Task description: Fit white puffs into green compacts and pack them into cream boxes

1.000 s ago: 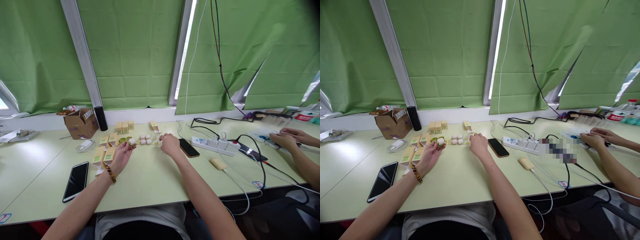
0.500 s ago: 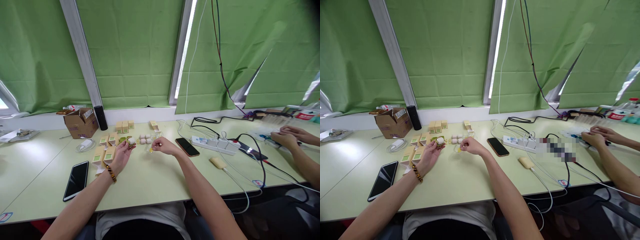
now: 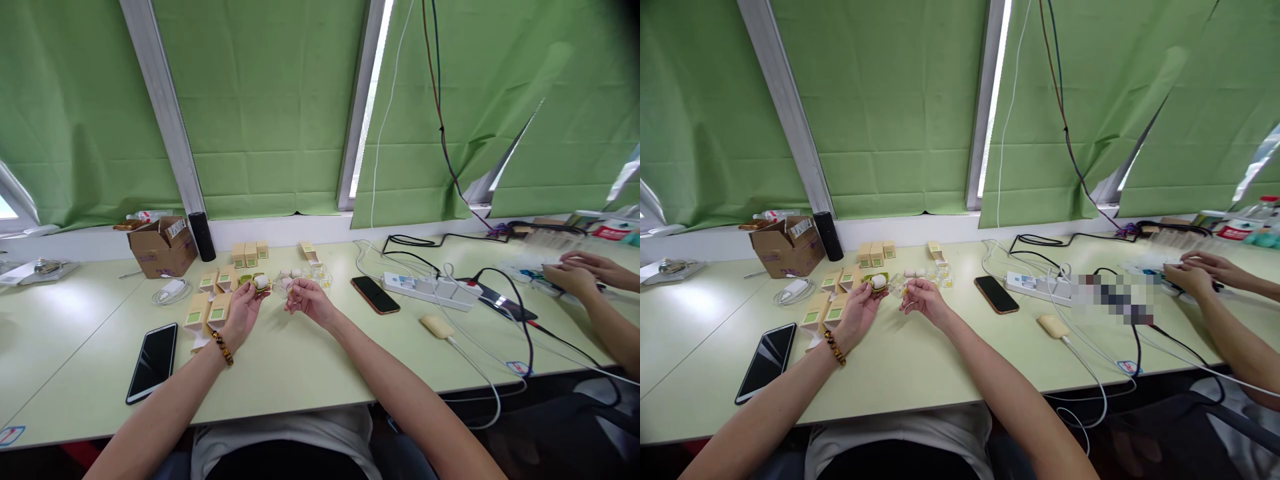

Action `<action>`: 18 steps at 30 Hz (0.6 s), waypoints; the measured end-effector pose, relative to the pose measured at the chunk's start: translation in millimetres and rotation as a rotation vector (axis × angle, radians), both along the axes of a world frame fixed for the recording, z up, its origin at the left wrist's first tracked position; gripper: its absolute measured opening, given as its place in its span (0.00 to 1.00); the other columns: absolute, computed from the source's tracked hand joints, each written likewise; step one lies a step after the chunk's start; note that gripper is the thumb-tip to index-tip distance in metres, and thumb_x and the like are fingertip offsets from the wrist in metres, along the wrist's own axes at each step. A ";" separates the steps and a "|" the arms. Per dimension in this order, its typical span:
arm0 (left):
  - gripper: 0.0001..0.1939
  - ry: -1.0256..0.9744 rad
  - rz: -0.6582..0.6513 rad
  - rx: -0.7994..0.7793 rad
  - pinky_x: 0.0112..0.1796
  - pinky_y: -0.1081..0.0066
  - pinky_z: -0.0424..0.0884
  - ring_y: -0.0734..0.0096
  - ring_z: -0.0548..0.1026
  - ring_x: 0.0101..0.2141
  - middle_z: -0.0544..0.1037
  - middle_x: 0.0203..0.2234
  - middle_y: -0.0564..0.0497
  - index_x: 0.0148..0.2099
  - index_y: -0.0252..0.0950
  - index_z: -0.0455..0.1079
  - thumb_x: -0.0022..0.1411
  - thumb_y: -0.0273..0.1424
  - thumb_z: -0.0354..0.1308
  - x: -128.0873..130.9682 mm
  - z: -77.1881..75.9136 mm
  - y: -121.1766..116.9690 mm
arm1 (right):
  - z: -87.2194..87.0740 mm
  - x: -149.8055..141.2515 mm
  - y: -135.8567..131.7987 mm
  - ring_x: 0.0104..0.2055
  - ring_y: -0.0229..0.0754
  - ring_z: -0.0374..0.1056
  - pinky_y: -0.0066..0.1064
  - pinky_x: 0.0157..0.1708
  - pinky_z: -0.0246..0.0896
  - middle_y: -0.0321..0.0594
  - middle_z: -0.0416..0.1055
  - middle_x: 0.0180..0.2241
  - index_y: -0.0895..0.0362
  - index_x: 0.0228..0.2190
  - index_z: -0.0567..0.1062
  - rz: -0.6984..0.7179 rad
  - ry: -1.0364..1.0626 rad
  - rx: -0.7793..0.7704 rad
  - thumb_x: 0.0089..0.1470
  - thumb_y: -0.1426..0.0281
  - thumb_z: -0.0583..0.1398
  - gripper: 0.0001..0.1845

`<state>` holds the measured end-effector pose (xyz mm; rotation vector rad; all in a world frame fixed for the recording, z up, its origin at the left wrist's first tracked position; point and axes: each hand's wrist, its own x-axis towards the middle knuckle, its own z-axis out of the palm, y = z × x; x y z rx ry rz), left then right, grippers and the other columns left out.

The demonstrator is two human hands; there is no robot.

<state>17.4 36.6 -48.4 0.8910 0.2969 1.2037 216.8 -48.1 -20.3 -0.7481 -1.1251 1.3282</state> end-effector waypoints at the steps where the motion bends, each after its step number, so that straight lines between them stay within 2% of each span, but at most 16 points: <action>1: 0.11 0.001 0.003 0.003 0.51 0.62 0.74 0.65 0.79 0.44 0.81 0.48 0.42 0.45 0.32 0.78 0.62 0.31 0.70 0.0 0.3 -0.1 | -1.8 -1.4 -0.2 0.31 0.46 0.80 0.33 0.29 0.73 0.38 0.78 0.26 0.55 0.35 0.72 0.018 0.036 0.023 0.49 0.51 0.72 0.25; 5: 0.11 0.003 0.008 0.001 0.50 0.62 0.75 0.65 0.79 0.44 0.81 0.46 0.43 0.44 0.33 0.78 0.61 0.32 0.71 0.4 0.6 -0.6 | -7.9 -3.0 -0.1 0.37 0.52 0.82 0.39 0.36 0.76 0.40 0.80 0.28 0.54 0.35 0.72 0.057 0.110 0.070 0.53 0.45 0.67 0.26; 10: 0.13 0.012 0.012 -0.006 0.49 0.62 0.75 0.64 0.79 0.44 0.81 0.48 0.42 0.45 0.32 0.78 0.60 0.33 0.72 0.8 -1.6 0.4 | -14.7 -0.2 3.6 0.36 0.53 0.82 0.40 0.36 0.75 0.41 0.80 0.28 0.54 0.34 0.71 0.088 0.226 0.057 0.61 0.44 0.60 0.25; 14: 0.13 0.018 0.007 -0.002 0.48 0.63 0.76 0.64 0.80 0.42 0.82 0.45 0.43 0.44 0.32 0.78 0.59 0.33 0.73 0.3 -2.2 0.2 | -15.0 0.8 6.2 0.34 0.51 0.79 0.37 0.33 0.71 0.44 0.78 0.28 0.54 0.32 0.69 0.137 0.285 -0.001 0.64 0.44 0.55 0.26; 18: 0.14 0.027 0.005 0.005 0.48 0.63 0.76 0.65 0.80 0.43 0.82 0.46 0.44 0.45 0.32 0.79 0.60 0.33 0.72 0.2 -0.5 -2.4 | -10.4 2.8 5.6 0.28 0.46 0.73 0.32 0.25 0.63 0.39 0.71 0.23 0.52 0.28 0.65 0.143 0.360 -0.041 0.64 0.49 0.56 0.22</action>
